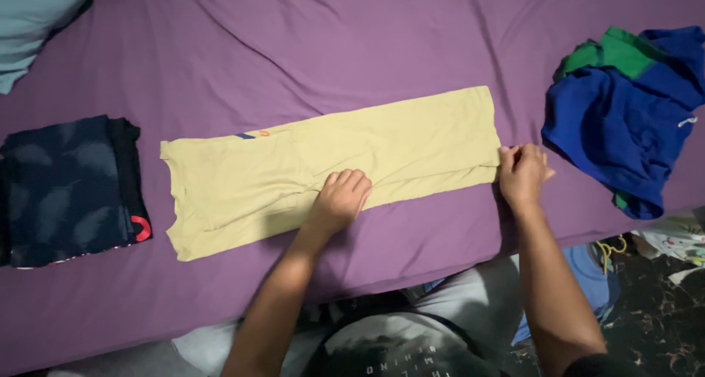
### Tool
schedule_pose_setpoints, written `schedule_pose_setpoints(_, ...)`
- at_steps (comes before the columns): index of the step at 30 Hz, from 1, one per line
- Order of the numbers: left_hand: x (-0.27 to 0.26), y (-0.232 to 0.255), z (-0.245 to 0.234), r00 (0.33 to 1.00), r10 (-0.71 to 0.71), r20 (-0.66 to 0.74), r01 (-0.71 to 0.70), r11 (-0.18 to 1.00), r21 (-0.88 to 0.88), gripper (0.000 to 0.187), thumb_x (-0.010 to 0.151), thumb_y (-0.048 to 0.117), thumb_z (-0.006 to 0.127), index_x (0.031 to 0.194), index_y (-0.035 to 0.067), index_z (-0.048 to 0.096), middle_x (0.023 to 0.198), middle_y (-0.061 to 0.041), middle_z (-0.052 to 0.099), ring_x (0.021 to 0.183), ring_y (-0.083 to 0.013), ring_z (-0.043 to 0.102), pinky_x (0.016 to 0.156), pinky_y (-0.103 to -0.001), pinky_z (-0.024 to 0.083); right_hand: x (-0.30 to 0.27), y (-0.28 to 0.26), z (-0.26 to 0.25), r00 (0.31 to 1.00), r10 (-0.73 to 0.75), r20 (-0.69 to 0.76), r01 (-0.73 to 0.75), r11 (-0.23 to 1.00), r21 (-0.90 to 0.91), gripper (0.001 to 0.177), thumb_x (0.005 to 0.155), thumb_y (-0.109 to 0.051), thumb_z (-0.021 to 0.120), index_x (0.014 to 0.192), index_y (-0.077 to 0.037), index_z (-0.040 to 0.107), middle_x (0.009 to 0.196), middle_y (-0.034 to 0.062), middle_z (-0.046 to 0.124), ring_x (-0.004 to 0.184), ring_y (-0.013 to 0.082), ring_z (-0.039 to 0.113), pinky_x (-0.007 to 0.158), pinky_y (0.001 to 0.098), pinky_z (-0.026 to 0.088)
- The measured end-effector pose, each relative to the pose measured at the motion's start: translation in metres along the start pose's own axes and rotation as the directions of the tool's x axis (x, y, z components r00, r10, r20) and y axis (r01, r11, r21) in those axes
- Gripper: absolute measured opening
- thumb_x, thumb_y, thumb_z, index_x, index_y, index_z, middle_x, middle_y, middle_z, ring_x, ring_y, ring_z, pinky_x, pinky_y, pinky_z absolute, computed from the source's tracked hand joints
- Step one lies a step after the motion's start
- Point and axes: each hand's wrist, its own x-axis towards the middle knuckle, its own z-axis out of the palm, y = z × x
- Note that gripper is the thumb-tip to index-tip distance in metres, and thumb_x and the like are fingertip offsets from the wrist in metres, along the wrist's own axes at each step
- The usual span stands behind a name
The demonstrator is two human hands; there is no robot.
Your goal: Folding various shirts and laundry on a bed.
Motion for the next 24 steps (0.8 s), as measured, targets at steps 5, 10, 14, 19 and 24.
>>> schedule_pose_setpoints(5,-0.003,0.003,-0.005,0.997,-0.062,-0.044,0.063,0.998,0.025,0.016,0.086,0.017,0.063,0.098,0.007,0.062,0.093,-0.009,0.058,0.091,-0.0275,0.059,0.079,-0.040,0.046,0.002,-0.032,-0.017,0.993,0.060,0.103,-0.048,0.992,-0.116,0.027,0.097,-0.025,0.076,0.090,-0.002,0.062,0.097,0.0192,0.063,0.099,0.0401,0.055,0.089,0.0596,0.035)
schedule_pose_setpoints(10,-0.015,-0.005,0.000,0.996,-0.086,-0.027,0.087,0.993,0.076,0.007,0.084,0.009,0.059,0.090,0.008,0.061,0.089,-0.009,0.059,0.089,-0.0268,0.061,0.079,-0.039,0.049,0.001,-0.027,-0.009,0.990,0.108,0.096,-0.105,0.994,-0.032,0.023,0.105,-0.024,0.069,0.097,-0.004,0.060,0.096,0.0163,0.063,0.104,0.0381,0.055,0.100,0.0596,0.037)
schedule_pose_setpoints(14,-0.005,-0.004,-0.023,0.998,-0.047,-0.049,0.049,0.998,0.042,0.012,0.085,0.008,0.058,0.096,0.006,0.064,0.092,-0.010,0.061,0.091,-0.0277,0.062,0.081,-0.040,0.049,0.006,-0.061,-0.020,0.998,-0.030,-0.046,0.022,0.987,-0.161,0.024,0.099,-0.021,0.074,0.100,-0.001,0.061,0.102,0.0202,0.062,0.105,0.0408,0.056,0.093,0.0624,0.032)
schedule_pose_setpoints(19,0.000,-0.035,-0.015,0.968,-0.209,-0.142,0.224,0.969,0.101,0.021,0.092,0.009,0.056,0.110,0.004,0.066,0.105,-0.013,0.065,0.102,-0.0310,0.063,0.089,-0.045,0.047,0.010,-0.170,0.010,0.964,-0.242,-0.112,0.258,0.954,0.155,0.017,0.100,-0.011,0.067,0.107,0.003,0.061,0.104,0.0212,0.061,0.097,0.0390,0.058,0.087,0.0501,0.045)
schedule_pose_setpoints(24,-0.023,-0.057,0.025,0.873,-0.483,-0.069,0.485,0.844,0.228,0.047,0.093,0.031,0.061,0.136,0.010,0.061,0.143,-0.016,0.053,0.137,-0.0354,0.047,0.111,-0.067,0.029,-0.013,-0.266,0.074,0.813,-0.553,0.180,0.493,0.820,0.292,0.013,0.089,-0.010,0.066,0.098,-0.003,0.072,0.104,0.0156,0.070,0.100,0.0342,0.065,0.089,0.0454,0.052)
